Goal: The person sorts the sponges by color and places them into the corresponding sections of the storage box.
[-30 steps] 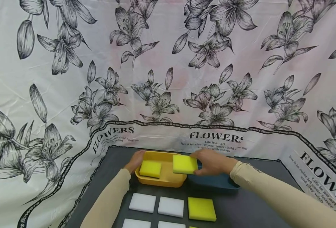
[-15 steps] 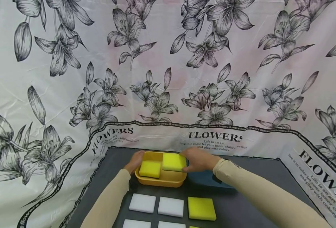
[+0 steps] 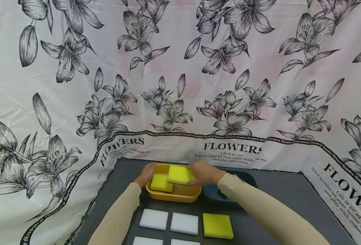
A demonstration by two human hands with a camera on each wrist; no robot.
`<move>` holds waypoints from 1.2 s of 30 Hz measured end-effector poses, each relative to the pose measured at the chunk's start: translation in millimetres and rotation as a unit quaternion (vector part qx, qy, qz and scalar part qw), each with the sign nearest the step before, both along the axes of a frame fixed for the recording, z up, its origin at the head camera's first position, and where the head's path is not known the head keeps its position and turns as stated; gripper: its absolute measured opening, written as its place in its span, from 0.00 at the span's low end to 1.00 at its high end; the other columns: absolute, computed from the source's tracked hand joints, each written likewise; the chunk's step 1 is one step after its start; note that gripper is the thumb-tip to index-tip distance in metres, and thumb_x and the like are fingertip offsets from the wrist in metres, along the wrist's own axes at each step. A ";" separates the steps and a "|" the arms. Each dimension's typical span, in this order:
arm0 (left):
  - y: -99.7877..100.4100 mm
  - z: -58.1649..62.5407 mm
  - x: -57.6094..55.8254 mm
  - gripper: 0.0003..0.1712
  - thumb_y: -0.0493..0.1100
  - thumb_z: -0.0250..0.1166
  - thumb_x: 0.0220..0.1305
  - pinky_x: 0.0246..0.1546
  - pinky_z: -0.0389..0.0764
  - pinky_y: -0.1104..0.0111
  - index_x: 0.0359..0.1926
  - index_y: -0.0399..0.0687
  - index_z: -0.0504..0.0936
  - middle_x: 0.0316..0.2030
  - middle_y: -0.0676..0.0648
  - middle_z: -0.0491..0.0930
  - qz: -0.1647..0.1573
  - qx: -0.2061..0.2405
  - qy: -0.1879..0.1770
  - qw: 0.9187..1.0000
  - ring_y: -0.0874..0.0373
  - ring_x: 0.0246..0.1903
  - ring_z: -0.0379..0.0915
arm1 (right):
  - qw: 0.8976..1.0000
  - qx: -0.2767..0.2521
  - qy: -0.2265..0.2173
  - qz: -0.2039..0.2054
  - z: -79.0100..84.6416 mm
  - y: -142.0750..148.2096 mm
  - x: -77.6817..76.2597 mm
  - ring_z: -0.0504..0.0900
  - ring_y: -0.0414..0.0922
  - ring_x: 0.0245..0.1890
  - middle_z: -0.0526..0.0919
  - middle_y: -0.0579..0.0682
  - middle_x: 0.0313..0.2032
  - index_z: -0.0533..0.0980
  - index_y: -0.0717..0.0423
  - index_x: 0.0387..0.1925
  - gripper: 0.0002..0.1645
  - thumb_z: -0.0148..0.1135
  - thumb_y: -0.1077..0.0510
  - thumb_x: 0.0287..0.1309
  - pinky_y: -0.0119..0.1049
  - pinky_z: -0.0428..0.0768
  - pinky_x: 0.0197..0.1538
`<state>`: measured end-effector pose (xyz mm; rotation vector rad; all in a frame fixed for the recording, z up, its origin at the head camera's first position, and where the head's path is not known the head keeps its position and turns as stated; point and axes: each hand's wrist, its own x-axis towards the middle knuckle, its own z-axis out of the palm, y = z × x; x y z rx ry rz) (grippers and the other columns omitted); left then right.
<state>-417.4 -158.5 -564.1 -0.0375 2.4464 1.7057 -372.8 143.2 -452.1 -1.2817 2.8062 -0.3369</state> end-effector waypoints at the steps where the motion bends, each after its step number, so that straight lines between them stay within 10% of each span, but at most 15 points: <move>1: 0.2 0.3 0.3 0.31 0.47 0.37 0.91 0.75 0.72 0.42 0.76 0.35 0.74 0.71 0.33 0.77 0.002 0.002 -0.001 1.000 0.37 0.70 0.74 | 1.000 -0.002 -0.005 -0.004 -1.2 -1.8 -1.0 0.69 0.35 0.26 0.79 0.41 0.29 0.85 0.56 0.51 0.23 0.78 0.48 0.60 0.29 0.69 0.31; 36: 2.9 1.8 1.6 0.29 0.49 0.39 0.91 0.69 0.78 0.42 0.74 0.38 0.77 0.67 0.34 0.80 0.018 0.029 -0.022 0.999 0.40 0.63 0.79 | 0.997 0.005 -0.058 -0.047 -34.4 -66.6 -10.2 0.77 0.37 0.35 0.86 0.44 0.39 0.85 0.56 0.56 0.25 0.78 0.46 0.65 0.33 0.78 0.42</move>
